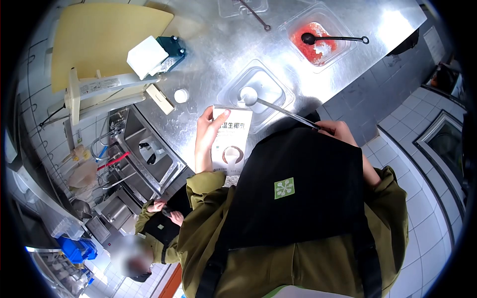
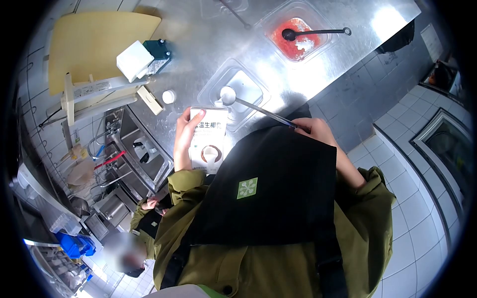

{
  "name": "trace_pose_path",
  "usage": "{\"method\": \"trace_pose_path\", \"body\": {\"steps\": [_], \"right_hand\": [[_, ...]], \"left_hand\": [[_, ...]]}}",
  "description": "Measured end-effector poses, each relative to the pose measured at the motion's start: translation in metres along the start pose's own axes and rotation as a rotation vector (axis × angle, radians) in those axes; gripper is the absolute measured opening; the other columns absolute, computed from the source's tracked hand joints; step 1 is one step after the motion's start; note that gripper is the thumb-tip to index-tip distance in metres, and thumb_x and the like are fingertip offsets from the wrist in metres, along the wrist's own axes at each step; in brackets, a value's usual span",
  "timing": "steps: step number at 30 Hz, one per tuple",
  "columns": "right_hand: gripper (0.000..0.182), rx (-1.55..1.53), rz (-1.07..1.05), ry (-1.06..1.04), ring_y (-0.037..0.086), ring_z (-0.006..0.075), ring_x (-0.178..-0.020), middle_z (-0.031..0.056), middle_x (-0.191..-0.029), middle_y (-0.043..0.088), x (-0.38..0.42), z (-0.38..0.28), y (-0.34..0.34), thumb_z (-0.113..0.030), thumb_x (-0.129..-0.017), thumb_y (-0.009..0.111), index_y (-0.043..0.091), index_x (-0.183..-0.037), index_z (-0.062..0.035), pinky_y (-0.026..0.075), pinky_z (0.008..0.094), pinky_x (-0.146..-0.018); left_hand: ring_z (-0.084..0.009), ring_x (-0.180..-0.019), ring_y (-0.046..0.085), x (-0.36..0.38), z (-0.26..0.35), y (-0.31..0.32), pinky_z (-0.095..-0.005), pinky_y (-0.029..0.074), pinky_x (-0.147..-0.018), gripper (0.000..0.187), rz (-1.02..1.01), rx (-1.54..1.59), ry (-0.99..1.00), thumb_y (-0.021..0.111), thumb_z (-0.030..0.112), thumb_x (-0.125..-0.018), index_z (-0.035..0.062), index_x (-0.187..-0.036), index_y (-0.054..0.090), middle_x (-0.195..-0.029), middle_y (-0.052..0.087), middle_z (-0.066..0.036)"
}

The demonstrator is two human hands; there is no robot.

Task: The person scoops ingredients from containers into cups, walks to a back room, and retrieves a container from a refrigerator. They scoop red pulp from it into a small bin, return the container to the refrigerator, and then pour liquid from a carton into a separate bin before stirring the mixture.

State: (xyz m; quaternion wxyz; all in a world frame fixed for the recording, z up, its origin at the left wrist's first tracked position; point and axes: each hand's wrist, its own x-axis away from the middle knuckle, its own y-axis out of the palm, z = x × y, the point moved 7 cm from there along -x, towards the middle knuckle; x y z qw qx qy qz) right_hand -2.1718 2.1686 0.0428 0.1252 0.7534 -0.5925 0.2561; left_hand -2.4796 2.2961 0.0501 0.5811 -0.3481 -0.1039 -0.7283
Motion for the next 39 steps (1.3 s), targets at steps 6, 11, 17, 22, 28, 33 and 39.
{"method": "trace_pose_path", "body": {"steps": [6, 11, 17, 22, 28, 33, 39], "right_hand": [[0.017, 0.066, 0.037, -0.05, 0.055, 0.0228, -0.061, 0.0122, -0.071, 0.06, 0.002, -0.009, -0.002, -0.009, -0.081, 0.052, 0.062, -0.091, -0.0001, 0.043, 0.0296, -0.058], [0.012, 0.518, 0.197, -0.239, 0.052, 0.0224, -0.057, 0.0082, -0.059, 0.049, 0.009, -0.033, -0.004, -0.01, -0.077, 0.05, 0.059, -0.084, -0.0049, 0.042, 0.0313, -0.053], [0.013, 0.828, 0.393, -0.431, 0.052, 0.0209, -0.055, 0.0078, -0.057, 0.045, 0.014, -0.041, 0.0, -0.012, -0.076, 0.051, 0.058, -0.087, -0.0095, 0.042, 0.031, -0.05], [0.02, 0.151, 0.163, -0.031, 0.054, 0.0195, -0.057, 0.0097, -0.066, 0.059, 0.002, 0.001, -0.012, -0.007, -0.076, 0.054, 0.062, -0.093, 0.0004, 0.042, 0.0279, -0.053], [0.019, -0.194, 0.015, -0.019, 0.05, 0.0097, -0.059, 0.008, -0.066, 0.058, -0.005, 0.019, -0.003, -0.005, -0.079, 0.052, 0.063, -0.092, 0.0033, 0.04, 0.0247, -0.055], [0.019, -0.213, -0.002, -0.011, 0.05, 0.0102, -0.06, 0.0059, -0.067, 0.058, -0.007, 0.03, 0.002, -0.005, -0.079, 0.052, 0.063, -0.092, 0.004, 0.04, 0.0239, -0.055], [0.019, -0.24, 0.009, -0.019, 0.051, 0.0101, -0.06, 0.006, -0.069, 0.059, -0.005, 0.025, 0.002, -0.005, -0.08, 0.053, 0.063, -0.092, 0.0038, 0.041, 0.0237, -0.056]], "left_hand": [[-0.0133, -0.076, 0.057, 0.0, 0.0, 0.001, -0.0255, 0.045, -0.068, 0.039, -0.006, 0.005, -0.01, 0.07, 0.023, -0.076, -0.0049, -0.099, 0.056, -0.086, 0.062, -0.011], [-0.0135, -0.076, 0.057, -0.001, -0.002, 0.0, -0.0255, 0.045, -0.068, 0.039, -0.003, -0.004, -0.007, 0.07, 0.023, -0.076, -0.005, -0.099, 0.056, -0.086, 0.062, -0.011], [-0.0137, -0.075, 0.058, 0.0, 0.0, 0.0, -0.0258, 0.045, -0.067, 0.039, -0.006, -0.018, 0.012, 0.07, 0.022, -0.075, -0.0051, -0.1, 0.056, -0.086, 0.062, -0.011], [-0.014, -0.076, 0.058, 0.003, 0.003, 0.002, -0.0258, 0.046, -0.068, 0.04, -0.006, -0.023, 0.0, 0.071, 0.022, -0.075, -0.0049, -0.1, 0.056, -0.086, 0.062, -0.011], [-0.0142, -0.078, 0.058, -0.002, -0.005, -0.001, -0.026, 0.046, -0.069, 0.04, -0.015, -0.021, 0.019, 0.071, 0.023, -0.075, -0.0049, -0.101, 0.057, -0.088, 0.062, -0.011], [-0.0143, -0.079, 0.058, -0.004, -0.006, 0.0, -0.0258, 0.046, -0.07, 0.042, -0.024, -0.008, 0.031, 0.07, 0.024, -0.076, -0.005, -0.102, 0.056, -0.089, 0.063, -0.011], [-0.014, -0.077, 0.059, -0.003, -0.006, 0.0, -0.0253, 0.046, -0.069, 0.043, -0.006, -0.04, 0.01, 0.07, 0.026, -0.076, -0.0051, -0.102, 0.056, -0.088, 0.063, -0.011]]}}
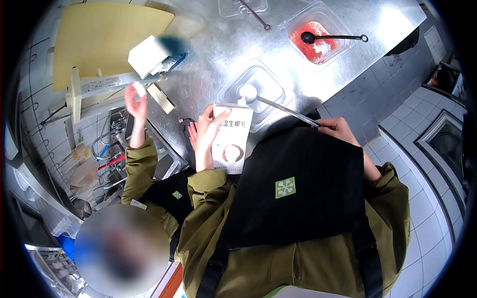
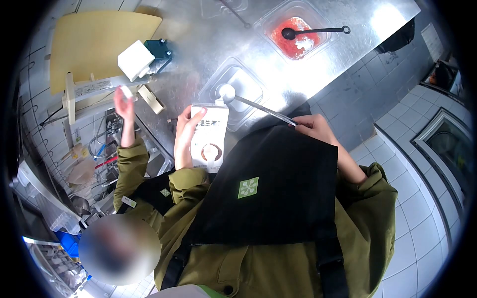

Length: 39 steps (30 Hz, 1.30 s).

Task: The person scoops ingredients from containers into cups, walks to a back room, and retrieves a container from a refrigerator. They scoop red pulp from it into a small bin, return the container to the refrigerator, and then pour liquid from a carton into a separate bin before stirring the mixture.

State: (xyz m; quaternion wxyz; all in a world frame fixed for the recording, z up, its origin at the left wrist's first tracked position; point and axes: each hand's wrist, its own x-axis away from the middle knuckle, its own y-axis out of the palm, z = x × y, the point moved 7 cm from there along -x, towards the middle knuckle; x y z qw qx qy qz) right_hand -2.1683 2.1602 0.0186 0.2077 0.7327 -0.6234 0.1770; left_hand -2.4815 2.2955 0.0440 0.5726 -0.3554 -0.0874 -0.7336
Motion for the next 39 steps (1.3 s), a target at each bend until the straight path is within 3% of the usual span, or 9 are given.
{"method": "trace_pose_path", "body": {"steps": [34, 37, 39], "right_hand": [[0.019, 0.141, -0.002, 0.023, 0.054, 0.0164, -0.059, 0.0135, -0.072, 0.062, 0.004, -0.011, -0.001, -0.008, -0.08, 0.054, 0.063, -0.093, 0.0027, 0.042, 0.0259, -0.055], [0.018, 0.21, 0.025, -0.045, 0.054, 0.0193, -0.057, 0.012, -0.065, 0.058, 0.009, -0.033, 0.003, -0.008, -0.079, 0.052, 0.063, -0.091, 0.0009, 0.041, 0.0285, -0.053], [0.019, 0.576, 0.051, -0.156, 0.054, 0.0208, -0.055, 0.0105, -0.061, 0.053, 0.013, -0.046, 0.005, -0.01, -0.078, 0.051, 0.061, -0.092, -0.0026, 0.041, 0.0304, -0.051]], "left_hand": [[-0.0118, -0.072, 0.059, -0.005, -0.003, 0.003, -0.0235, 0.047, -0.063, 0.033, -0.052, 0.097, -0.019, 0.068, 0.021, -0.079, -0.0042, -0.096, 0.057, -0.083, 0.063, -0.008], [-0.0113, -0.072, 0.059, -0.005, -0.003, 0.003, -0.0234, 0.047, -0.062, 0.032, -0.058, 0.106, -0.002, 0.068, 0.02, -0.079, -0.0042, -0.096, 0.057, -0.083, 0.063, -0.009], [-0.0113, -0.071, 0.059, -0.005, -0.002, 0.004, -0.0234, 0.047, -0.062, 0.031, -0.057, 0.104, -0.01, 0.068, 0.02, -0.079, -0.004, -0.095, 0.057, -0.082, 0.063, -0.009]]}}
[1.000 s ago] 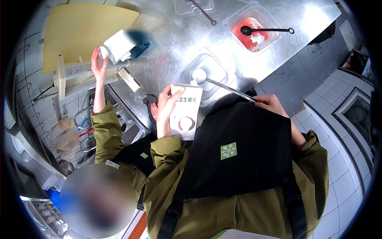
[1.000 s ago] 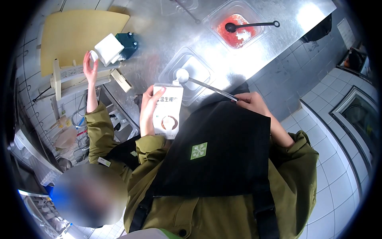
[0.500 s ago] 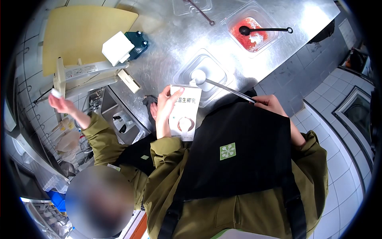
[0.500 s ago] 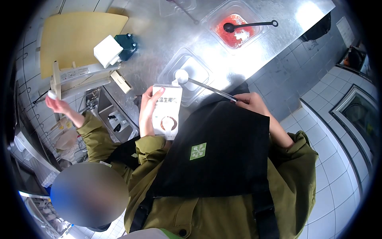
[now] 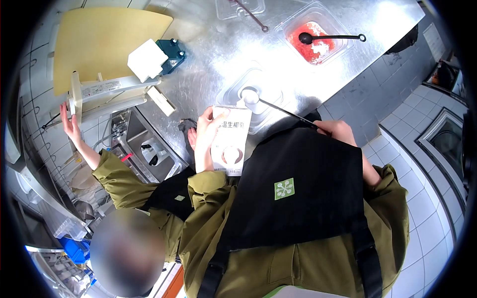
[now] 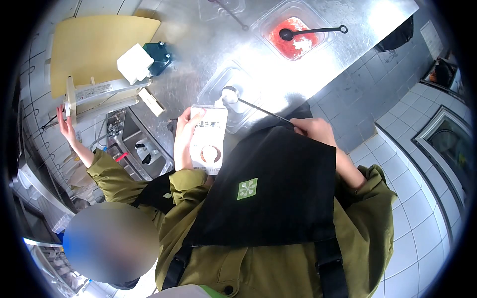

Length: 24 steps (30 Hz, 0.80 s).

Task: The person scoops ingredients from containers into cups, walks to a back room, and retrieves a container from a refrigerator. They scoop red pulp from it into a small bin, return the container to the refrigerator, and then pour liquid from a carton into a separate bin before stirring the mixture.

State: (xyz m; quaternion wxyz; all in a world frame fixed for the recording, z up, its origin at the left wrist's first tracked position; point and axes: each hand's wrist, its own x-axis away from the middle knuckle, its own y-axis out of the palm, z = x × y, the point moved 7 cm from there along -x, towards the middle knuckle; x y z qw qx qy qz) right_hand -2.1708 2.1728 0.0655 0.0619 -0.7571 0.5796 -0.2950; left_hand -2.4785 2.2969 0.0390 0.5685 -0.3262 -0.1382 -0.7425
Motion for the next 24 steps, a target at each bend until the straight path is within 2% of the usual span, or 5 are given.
{"method": "trace_pose_path", "body": {"steps": [4, 7, 12, 16, 24], "right_hand": [[0.022, 0.521, 0.302, -0.309, 0.052, 0.0236, -0.053, 0.0093, -0.057, 0.045, 0.009, -0.027, -0.002, -0.014, -0.076, 0.05, 0.058, -0.096, -0.0096, 0.041, 0.033, -0.05], [0.027, 0.578, 0.301, -0.292, 0.052, 0.0232, -0.053, 0.0093, -0.058, 0.045, 0.011, -0.028, -0.002, -0.016, -0.076, 0.051, 0.056, -0.102, -0.0111, 0.042, 0.0325, -0.05], [0.018, 0.014, 0.126, 0.028, 0.056, 0.0209, -0.056, 0.0093, -0.061, 0.055, 0.003, 0.007, -0.002, -0.011, -0.078, 0.053, 0.062, -0.091, -0.0033, 0.043, 0.0291, -0.052], [0.016, -0.506, -0.016, 0.197, 0.055, 0.013, -0.058, 0.0091, -0.066, 0.061, -0.002, 0.035, 0.013, -0.008, -0.08, 0.054, 0.065, -0.086, 0.0025, 0.042, 0.0244, -0.053], [0.019, -0.676, -0.069, 0.22, 0.051, 0.0082, -0.057, 0.0052, -0.068, 0.061, -0.002, 0.043, 0.027, -0.005, -0.082, 0.052, 0.064, -0.093, 0.0052, 0.042, 0.0211, -0.053]], "left_hand": [[-0.0114, -0.07, 0.059, 0.002, 0.002, 0.002, -0.0228, 0.047, -0.062, 0.029, 0.005, 0.007, -0.013, 0.067, 0.019, -0.079, -0.0036, -0.093, 0.057, -0.081, 0.063, -0.008], [-0.0114, -0.069, 0.059, 0.007, 0.01, 0.005, -0.0226, 0.047, -0.062, 0.027, 0.02, -0.016, -0.036, 0.067, 0.018, -0.079, -0.0035, -0.093, 0.057, -0.079, 0.063, -0.008], [-0.0111, -0.071, 0.059, 0.001, 0.011, 0.002, -0.0224, 0.047, -0.061, 0.028, -0.015, -0.073, 0.138, 0.068, 0.017, -0.079, -0.0036, -0.094, 0.056, -0.081, 0.062, -0.008], [-0.0104, -0.071, 0.058, 0.001, 0.002, 0.001, -0.0216, 0.046, -0.061, 0.029, -0.016, 0.02, 0.02, 0.069, 0.017, -0.078, -0.0032, -0.095, 0.056, -0.083, 0.061, -0.007], [-0.0082, -0.07, 0.057, -0.004, -0.006, -0.002, -0.0202, 0.045, -0.059, 0.031, 0.002, 0.001, 0.0, 0.07, 0.019, -0.077, -0.0024, -0.094, 0.056, -0.081, 0.061, -0.005]]}}
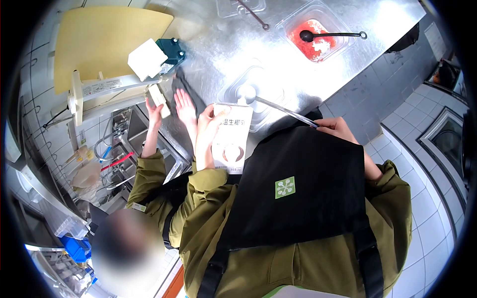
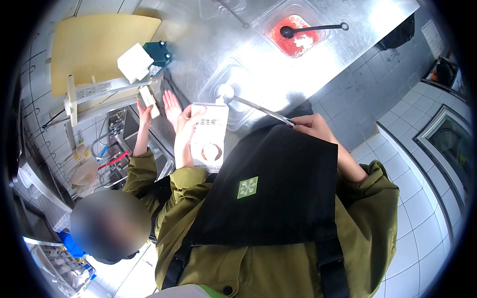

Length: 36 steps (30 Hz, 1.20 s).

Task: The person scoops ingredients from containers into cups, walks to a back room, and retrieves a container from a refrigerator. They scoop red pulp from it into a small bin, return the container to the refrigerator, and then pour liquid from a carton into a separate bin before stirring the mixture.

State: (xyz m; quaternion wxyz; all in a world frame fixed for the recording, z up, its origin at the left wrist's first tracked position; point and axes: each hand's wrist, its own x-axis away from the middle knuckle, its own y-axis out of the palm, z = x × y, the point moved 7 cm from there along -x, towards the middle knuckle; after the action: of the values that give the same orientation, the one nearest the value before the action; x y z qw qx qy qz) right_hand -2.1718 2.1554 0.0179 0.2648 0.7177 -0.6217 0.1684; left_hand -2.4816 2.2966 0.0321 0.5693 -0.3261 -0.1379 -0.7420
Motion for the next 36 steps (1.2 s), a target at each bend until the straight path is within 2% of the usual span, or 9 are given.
{"method": "trace_pose_path", "body": {"steps": [10, 19, 36], "right_hand": [[0.018, 0.024, 0.021, -0.016, 0.05, 0.0091, -0.056, 0.0059, -0.065, 0.058, 0.006, -0.006, 0.0, -0.006, -0.083, 0.051, 0.063, -0.089, 0.0059, 0.041, 0.0226, -0.052], [0.018, 0.092, 0.023, -0.019, 0.049, 0.0102, -0.055, 0.0077, -0.063, 0.056, 0.01, -0.015, 0.003, -0.007, -0.083, 0.05, 0.062, -0.089, 0.0051, 0.04, 0.0245, -0.053], [0.016, 0.132, 0.057, -0.05, 0.049, 0.015, -0.053, 0.011, -0.062, 0.056, 0.011, -0.02, 0.001, -0.007, -0.083, 0.051, 0.061, -0.084, 0.0053, 0.039, 0.0262, -0.051]], "left_hand": [[-0.0084, -0.066, 0.056, -0.001, 0.002, 0.001, -0.0203, 0.045, -0.058, 0.033, 0.013, -0.008, 0.031, 0.07, 0.023, -0.077, -0.0026, -0.093, 0.057, -0.078, 0.061, -0.005], [-0.0103, -0.067, 0.058, 0.002, 0.002, 0.004, -0.0222, 0.046, -0.059, 0.033, -0.015, 0.031, -0.039, 0.07, 0.02, -0.077, -0.0041, -0.095, 0.056, -0.08, 0.062, -0.008], [-0.0111, -0.07, 0.059, 0.005, 0.009, 0.007, -0.023, 0.048, -0.061, 0.03, -0.004, 0.018, -0.031, 0.068, 0.018, -0.079, -0.0035, -0.096, 0.055, -0.082, 0.062, -0.008]]}}
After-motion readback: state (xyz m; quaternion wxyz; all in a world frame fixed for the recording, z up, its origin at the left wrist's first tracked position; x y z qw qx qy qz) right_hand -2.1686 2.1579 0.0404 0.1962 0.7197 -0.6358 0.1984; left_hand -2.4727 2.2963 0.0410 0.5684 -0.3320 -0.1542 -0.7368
